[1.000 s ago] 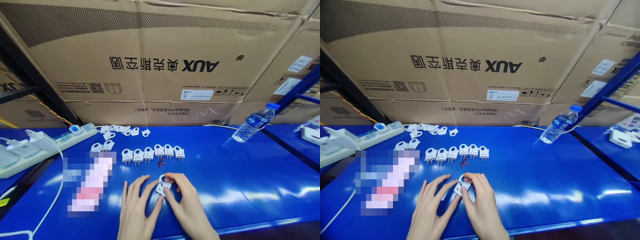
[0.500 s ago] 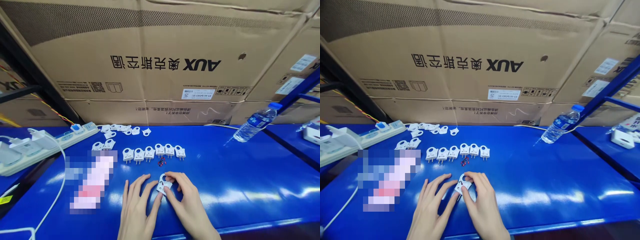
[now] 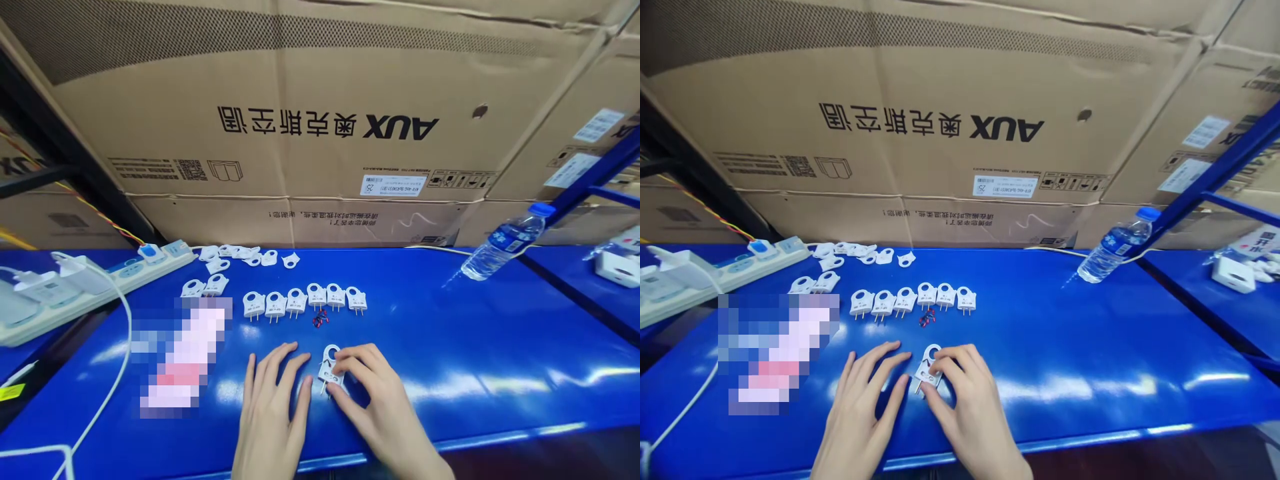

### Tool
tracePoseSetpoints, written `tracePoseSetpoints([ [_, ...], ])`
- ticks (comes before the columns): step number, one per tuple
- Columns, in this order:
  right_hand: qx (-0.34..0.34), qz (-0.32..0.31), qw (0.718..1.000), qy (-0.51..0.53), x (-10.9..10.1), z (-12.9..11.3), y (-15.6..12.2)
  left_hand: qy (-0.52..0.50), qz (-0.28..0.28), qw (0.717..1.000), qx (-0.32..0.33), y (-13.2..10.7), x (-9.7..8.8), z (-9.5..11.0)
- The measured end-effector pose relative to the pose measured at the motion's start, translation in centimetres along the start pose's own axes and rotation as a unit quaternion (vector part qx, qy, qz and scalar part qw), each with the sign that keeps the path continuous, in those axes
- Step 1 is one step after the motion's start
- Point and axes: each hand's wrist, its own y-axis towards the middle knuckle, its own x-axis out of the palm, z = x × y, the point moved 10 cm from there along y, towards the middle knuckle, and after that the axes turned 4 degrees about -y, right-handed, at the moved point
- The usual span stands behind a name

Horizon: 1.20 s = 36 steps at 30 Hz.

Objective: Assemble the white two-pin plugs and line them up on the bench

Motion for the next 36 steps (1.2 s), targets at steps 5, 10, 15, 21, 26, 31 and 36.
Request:
tracePoseSetpoints([
  [5, 0.023, -0.002, 0.997, -0.075, -3.2, 2.9, -0.3, -0.016, 0.027, 0.999, -0.018, 0.0, -0.4, 0.4],
  [10, 0.044, 0.002, 0.984, -0.173, -6.2, 6.3, 0.9, -0.01, 0.014, 1.0, -0.01, 0.0, 0.0, 0.1],
  [15, 0.072, -0.017, 0.96, -0.269, -7.7, 8.9, 3.9, -0.007, -0.005, 1.0, 0.002, 0.0, 0.2, 0.1],
  [21, 0.045, -0.007, 0.964, -0.262, -7.9, 8.6, 6.4, -0.011, -0.016, 1.0, -0.009, -0.1, 0.1, 0.2],
  [26, -0.032, -0.003, 0.955, -0.296, -5.3, 5.3, 5.9, -0.015, -0.014, 1.0, -0.006, -0.2, 0.1, 0.1],
  [31, -0.043, -0.031, 0.954, -0.294, -3.0, 3.0, 3.6, -0.032, 0.01, 0.999, 0.001, -0.1, -0.3, 0.4],
  [36, -0.024, -0.062, 0.974, -0.217, -1.9, 0.7, 0.7, -0.074, 0.043, 0.996, -0.018, -0.2, -1.0, 0.5],
])
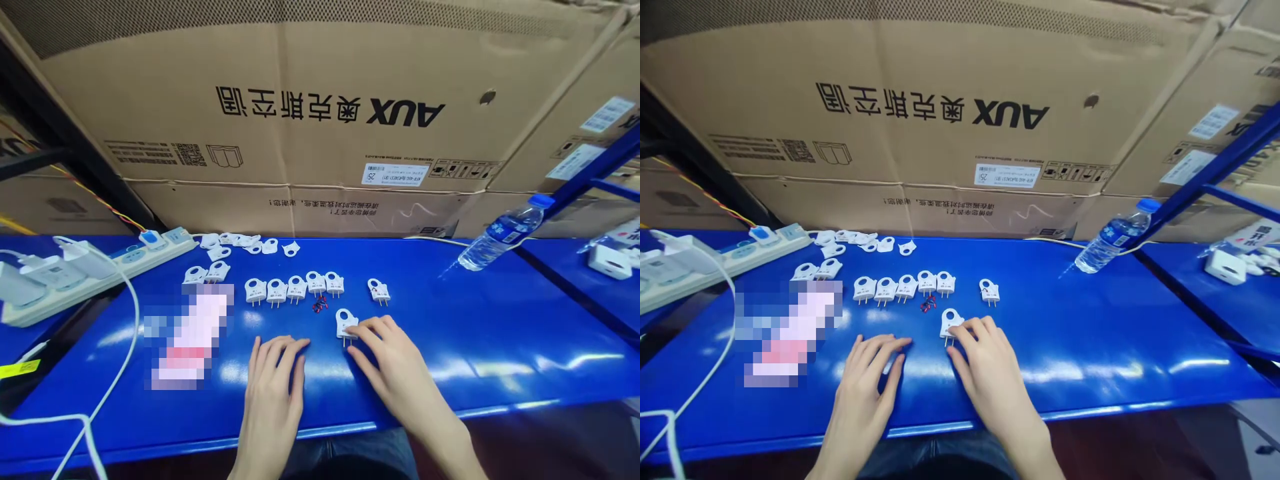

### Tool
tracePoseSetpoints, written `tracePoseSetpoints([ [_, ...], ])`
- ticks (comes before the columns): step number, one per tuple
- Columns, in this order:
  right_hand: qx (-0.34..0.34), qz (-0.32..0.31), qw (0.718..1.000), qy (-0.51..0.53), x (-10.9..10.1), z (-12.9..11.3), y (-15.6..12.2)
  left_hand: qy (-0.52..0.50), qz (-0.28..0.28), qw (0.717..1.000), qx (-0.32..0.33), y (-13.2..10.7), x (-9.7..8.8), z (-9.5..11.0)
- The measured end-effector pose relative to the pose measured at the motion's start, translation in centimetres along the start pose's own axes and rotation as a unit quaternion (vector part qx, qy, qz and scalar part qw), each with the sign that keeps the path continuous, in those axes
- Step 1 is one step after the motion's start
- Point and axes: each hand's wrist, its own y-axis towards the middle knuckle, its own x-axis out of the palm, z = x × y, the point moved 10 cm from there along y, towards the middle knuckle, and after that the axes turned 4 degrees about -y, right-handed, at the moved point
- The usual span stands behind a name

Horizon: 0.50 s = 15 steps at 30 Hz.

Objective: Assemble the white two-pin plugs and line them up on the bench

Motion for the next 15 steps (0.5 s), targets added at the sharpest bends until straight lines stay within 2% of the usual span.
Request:
tracePoseSetpoints([
  [2, -0.011, -0.017, 0.999, 0.038, 0.2, -1.3, -0.2, -0.015, 0.004, 1.0, 0.005, 0.0, -0.1, 0.2],
  [5, -0.013, -0.012, 0.998, 0.061, 0.2, -2.2, 1.0, -0.022, 0.002, 1.0, 0.013, 0.0, 0.0, 0.4],
  [7, -0.012, -0.006, 0.999, 0.039, 0.2, -2.1, 2.4, -0.02, -0.002, 1.0, 0.017, 0.1, -0.1, 0.6],
  [11, -0.016, -0.041, 0.998, -0.046, 1.3, -1.7, 5.2, -0.015, -0.025, 0.999, 0.037, 0.3, 0.0, 1.5],
  [15, -0.021, -0.061, 0.996, -0.063, 2.1, -1.5, 5.7, 0.006, -0.049, 0.996, 0.077, 0.2, 0.3, 2.7],
])
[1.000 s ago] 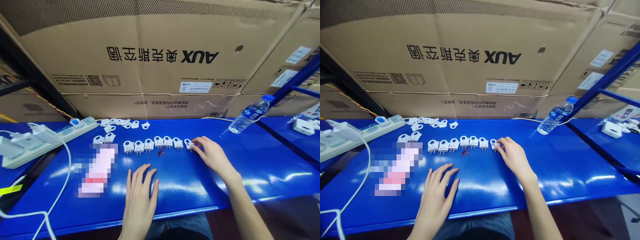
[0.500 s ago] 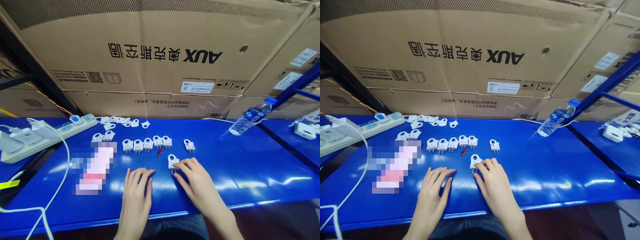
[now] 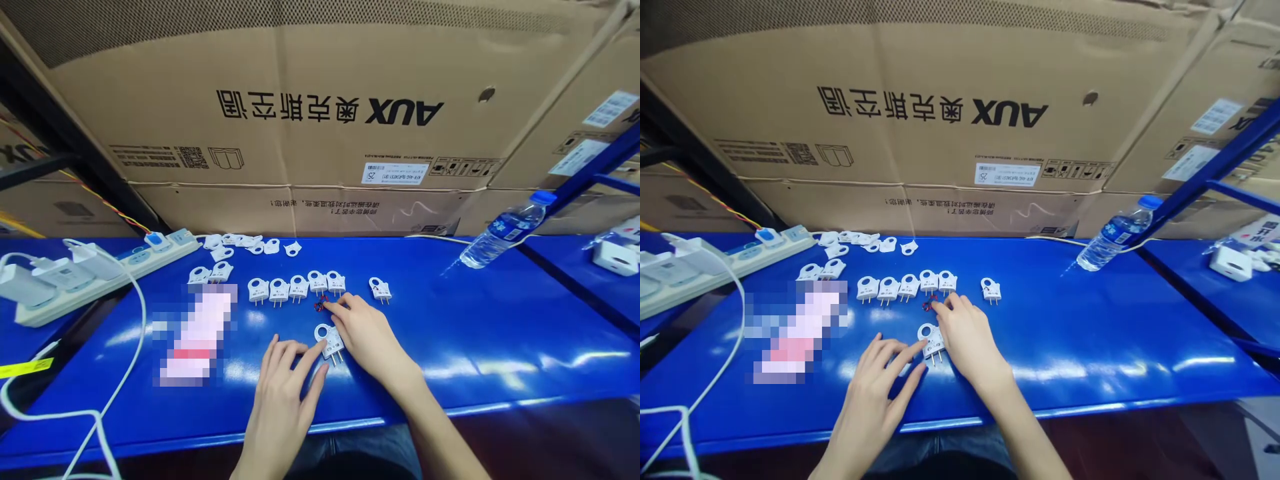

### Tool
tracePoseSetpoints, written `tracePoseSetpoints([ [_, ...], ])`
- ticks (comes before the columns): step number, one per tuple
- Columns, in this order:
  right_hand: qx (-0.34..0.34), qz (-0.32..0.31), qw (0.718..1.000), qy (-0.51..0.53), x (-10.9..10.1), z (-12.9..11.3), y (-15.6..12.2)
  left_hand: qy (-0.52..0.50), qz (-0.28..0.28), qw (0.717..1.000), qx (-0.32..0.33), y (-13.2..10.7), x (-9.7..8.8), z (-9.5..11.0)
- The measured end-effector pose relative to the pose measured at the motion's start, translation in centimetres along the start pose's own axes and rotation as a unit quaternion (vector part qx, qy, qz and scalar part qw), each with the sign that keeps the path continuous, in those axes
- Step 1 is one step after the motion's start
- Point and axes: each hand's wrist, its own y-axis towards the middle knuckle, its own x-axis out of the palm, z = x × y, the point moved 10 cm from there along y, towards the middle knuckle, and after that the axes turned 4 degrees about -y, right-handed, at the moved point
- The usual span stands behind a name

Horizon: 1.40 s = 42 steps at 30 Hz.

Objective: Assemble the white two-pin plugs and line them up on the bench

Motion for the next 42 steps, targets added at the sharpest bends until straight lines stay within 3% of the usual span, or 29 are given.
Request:
tracePoseSetpoints([
  [12, 0.08, 0.091, 0.982, 0.144, 0.8, 2.1, -3.6, -0.01, 0.003, 1.0, -0.028, -0.1, 0.2, -1.0],
  [18, 0.094, 0.144, 0.942, 0.287, 0.5, 1.9, -4.2, -0.017, 0.011, 1.0, -0.017, -0.2, 0.2, -0.8],
  [24, 0.111, 0.157, 0.904, 0.383, 0.2, 1.4, -4.9, -0.018, 0.038, 0.999, 0.004, -0.4, -0.2, -0.5],
  [33, 0.09, 0.178, 0.908, 0.368, 0.1, 0.5, -5.2, -0.014, 0.065, 0.998, 0.002, -0.6, -0.5, -0.5],
  [42, 0.094, 0.145, 0.906, 0.385, 0.7, 0.3, -5.1, -0.017, 0.064, 0.998, -0.013, -0.5, -0.4, -0.7],
])
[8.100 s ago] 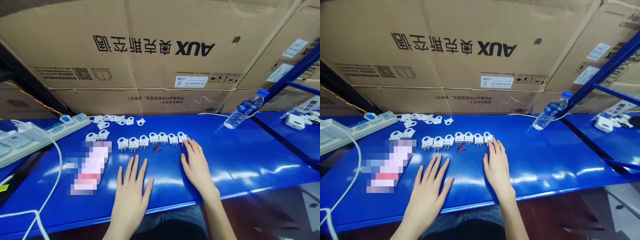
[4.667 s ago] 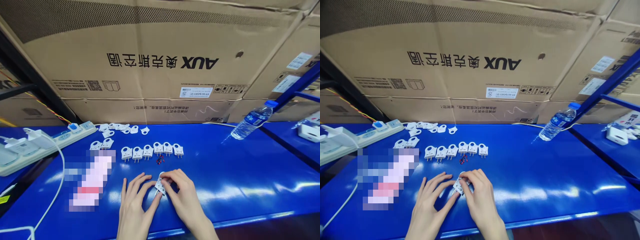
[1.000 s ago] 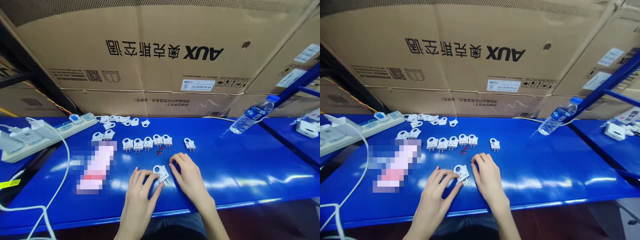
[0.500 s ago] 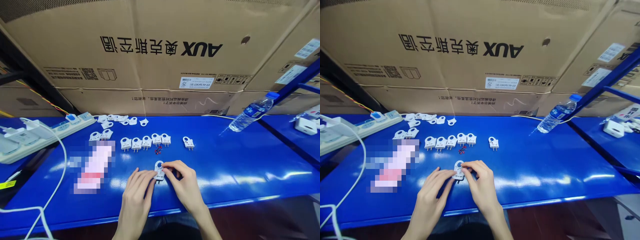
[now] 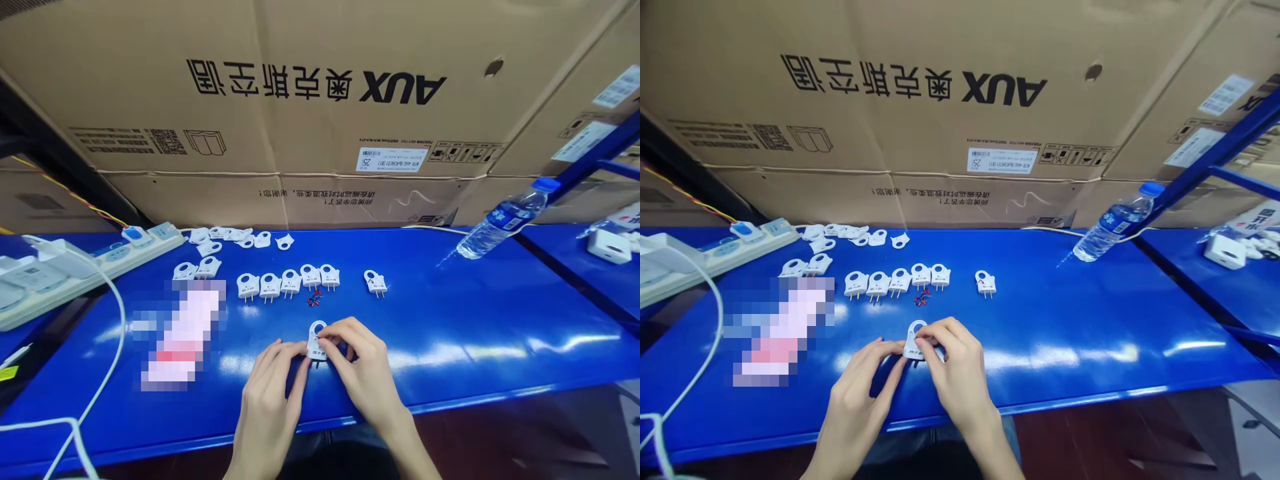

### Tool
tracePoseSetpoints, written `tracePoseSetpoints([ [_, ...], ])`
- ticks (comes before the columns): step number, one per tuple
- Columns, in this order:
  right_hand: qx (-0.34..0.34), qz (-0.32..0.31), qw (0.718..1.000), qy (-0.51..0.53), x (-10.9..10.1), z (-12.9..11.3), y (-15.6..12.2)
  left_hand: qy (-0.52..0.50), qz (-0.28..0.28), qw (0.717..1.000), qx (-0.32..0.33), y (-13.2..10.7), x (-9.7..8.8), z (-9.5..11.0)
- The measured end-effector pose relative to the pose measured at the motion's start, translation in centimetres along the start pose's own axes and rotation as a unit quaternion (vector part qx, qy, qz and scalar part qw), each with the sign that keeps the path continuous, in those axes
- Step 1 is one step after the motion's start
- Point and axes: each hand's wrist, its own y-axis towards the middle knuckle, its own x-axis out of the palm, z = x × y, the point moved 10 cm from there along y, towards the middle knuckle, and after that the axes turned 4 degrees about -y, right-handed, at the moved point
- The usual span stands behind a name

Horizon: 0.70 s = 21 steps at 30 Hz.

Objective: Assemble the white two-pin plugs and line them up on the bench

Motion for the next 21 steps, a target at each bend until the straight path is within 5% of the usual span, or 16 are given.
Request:
tracePoseSetpoints([
  [21, -0.033, 0.002, 0.999, -0.028, 0.22, -0.87, 0.06, -0.008, 0.007, 1.0, -0.019, -0.37, -0.05, -0.45],
])
